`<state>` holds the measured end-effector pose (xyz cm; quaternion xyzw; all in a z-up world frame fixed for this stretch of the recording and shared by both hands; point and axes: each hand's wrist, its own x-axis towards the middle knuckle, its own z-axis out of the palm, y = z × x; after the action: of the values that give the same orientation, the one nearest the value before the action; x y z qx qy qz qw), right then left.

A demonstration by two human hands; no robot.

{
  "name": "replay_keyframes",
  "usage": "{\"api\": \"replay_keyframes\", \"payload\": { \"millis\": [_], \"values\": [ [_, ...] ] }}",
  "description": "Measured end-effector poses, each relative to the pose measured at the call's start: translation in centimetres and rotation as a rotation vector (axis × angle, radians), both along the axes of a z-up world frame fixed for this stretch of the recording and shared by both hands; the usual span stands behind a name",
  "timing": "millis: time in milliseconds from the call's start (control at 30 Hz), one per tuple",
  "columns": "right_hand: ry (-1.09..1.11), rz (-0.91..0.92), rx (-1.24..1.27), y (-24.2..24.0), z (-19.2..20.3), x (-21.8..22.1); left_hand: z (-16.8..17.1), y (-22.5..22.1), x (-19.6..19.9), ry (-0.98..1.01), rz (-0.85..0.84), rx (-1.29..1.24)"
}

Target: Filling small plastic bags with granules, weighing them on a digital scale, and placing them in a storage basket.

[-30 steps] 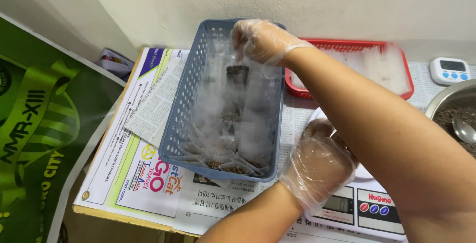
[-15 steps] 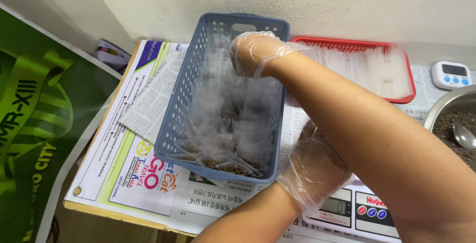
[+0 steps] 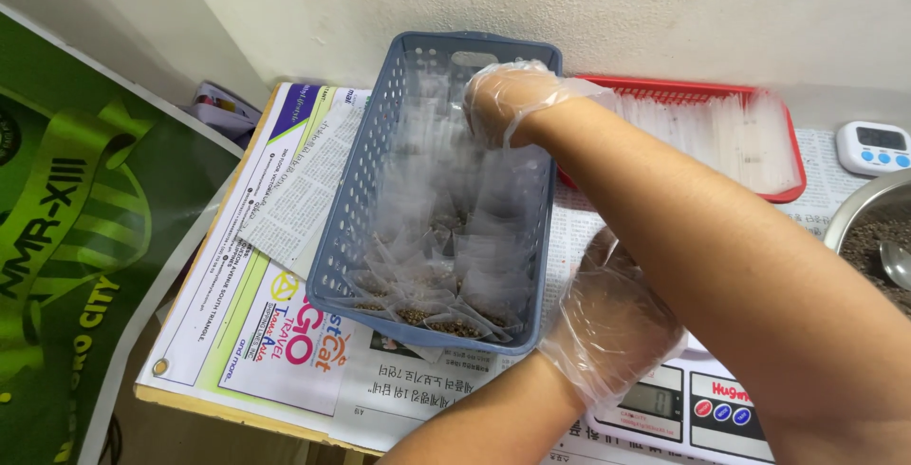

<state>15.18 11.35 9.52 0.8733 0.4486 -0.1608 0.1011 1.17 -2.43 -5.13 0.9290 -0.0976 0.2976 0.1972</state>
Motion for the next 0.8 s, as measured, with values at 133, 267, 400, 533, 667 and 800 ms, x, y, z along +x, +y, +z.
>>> {"api": "replay_keyframes", "payload": {
  "millis": [133,267,400,533,667,800],
  "values": [
    [-0.103,-0.073,0.033,-1.4,4.6,-1.0,1.2,0.6,-0.4,-0.102,0.007,0.031],
    [-0.236,0.23,0.56,-8.2,3.7,6.1,2.9,1.5,-1.0,-0.229,0.029,0.053],
    [-0.204,-0.058,0.36,-16.0,5.7,6.3,3.1,1.9,-0.5,-0.25,0.07,0.033],
    [-0.177,-0.5,0.062,-21.2,4.3,5.8,3.6,2.0,-0.9,-0.205,0.197,0.035],
    [-0.21,-0.613,-0.179,-25.2,0.6,8.1,3.4,2.1,-1.3,-0.077,0.225,0.094],
    [-0.204,-0.613,-0.164,-28.0,-1.0,9.1,3.2,1.5,-1.2,-0.099,0.21,0.084]
  ]
}}
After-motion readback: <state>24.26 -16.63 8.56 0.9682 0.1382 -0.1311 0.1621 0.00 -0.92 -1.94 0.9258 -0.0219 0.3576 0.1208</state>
